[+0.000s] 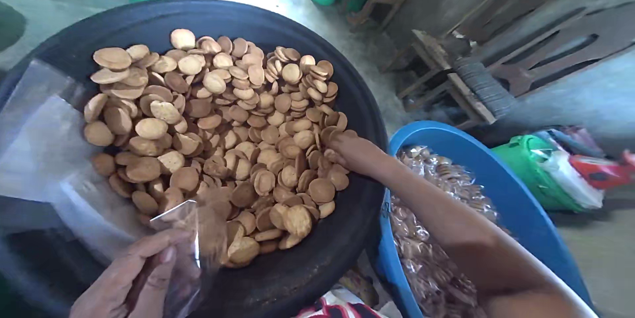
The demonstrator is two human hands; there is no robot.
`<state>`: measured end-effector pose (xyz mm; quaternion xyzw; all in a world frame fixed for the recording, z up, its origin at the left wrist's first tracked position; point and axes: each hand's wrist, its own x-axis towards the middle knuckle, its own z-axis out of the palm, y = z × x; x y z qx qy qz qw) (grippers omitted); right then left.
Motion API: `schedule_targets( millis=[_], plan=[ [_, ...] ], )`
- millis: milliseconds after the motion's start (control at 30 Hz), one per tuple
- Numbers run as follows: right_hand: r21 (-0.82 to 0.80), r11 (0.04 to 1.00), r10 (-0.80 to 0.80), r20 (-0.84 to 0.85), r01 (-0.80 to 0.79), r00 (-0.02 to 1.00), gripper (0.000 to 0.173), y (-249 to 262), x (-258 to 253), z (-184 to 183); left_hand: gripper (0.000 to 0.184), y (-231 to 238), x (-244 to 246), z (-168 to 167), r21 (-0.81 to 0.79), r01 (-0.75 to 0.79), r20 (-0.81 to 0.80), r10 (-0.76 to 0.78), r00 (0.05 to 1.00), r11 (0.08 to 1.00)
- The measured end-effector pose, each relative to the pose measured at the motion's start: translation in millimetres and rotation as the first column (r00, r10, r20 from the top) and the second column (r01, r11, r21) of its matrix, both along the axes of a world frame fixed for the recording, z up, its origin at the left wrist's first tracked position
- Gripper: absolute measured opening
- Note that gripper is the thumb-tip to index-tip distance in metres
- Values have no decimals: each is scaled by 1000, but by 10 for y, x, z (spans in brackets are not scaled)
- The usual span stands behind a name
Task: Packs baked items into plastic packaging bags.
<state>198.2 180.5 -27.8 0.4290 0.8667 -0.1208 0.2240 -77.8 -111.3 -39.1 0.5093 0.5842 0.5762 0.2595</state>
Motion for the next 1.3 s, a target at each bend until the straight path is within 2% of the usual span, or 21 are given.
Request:
schedule_targets(
  millis=[133,200,300,400,467,533,600,633,733,800,867,933,1033,1100,1167,1233,1267,1300],
  plan=[
    [-131,991,36,-43,-42,998,38,-140,88,322,19,2,-13,-4,22,17,55,-18,998,1000],
    [-276,948,144,-78,-160,986,41,-252,119,420,18,-8,-11,-14,30,2,57,-4,998,1000],
    [-416,863,302,-28,-286,953,37,-330,88,321,17,-2,11,-10,36,-13,45,11,999,999],
    [-418,833,381,-39,-361,924,33,-263,77,181,17,-13,10,-34,53,-8,26,7,1000,999],
    [-387,872,313,-26,-298,949,38,-261,44,176,18,-9,4,-41,71,-7,23,5,1000,997],
    [-314,920,199,-139,-234,970,36,-232,86,244,19,1,11,-37,86,-10,37,7,999,996],
    [-217,954,144,-280,-209,949,33,-181,205,304,19,8,27,-31,86,-28,49,24,999,996],
    [-203,961,133,-253,-187,958,34,-170,244,335,18,9,33,-30,83,-38,51,34,998,996],
    [-183,974,137,4,-135,990,44,-237,250,269,16,18,34,-23,74,-45,41,42,998,996],
    [-159,979,132,23,-127,991,51,-322,233,239,17,32,28,-34,83,-39,31,37,999,996],
    [-218,968,107,-81,-122,991,49,-407,219,307,18,33,35,-45,91,-56,22,55,998,994],
    [-319,923,154,-201,-214,967,42,-476,207,316,18,25,38,-74,100,-86,6,86,996,991],
    [-414,843,263,-242,-345,934,39,-521,93,170,16,19,26,-94,106,-95,-39,100,994,990],
    [-414,833,291,-237,-367,927,40,-470,23,94,16,15,22,-112,117,-105,-61,113,992,988],
    [-418,845,214,-303,-332,929,44,-392,5,106,17,1,24,-124,123,-127,-80,138,987,984],
    [-442,871,-13,-460,-216,888,44,-330,52,138,18,2,22,-127,120,-135,-99,147,984,984],
    [-482,866,-169,-536,-135,827,44,-314,82,149,19,12,19,-125,112,-131,-116,144,983,985],
    [-555,830,-352,-593,-51,724,45,-315,99,165,21,25,16,-110,89,-119,-143,131,981,989]
  ],
)
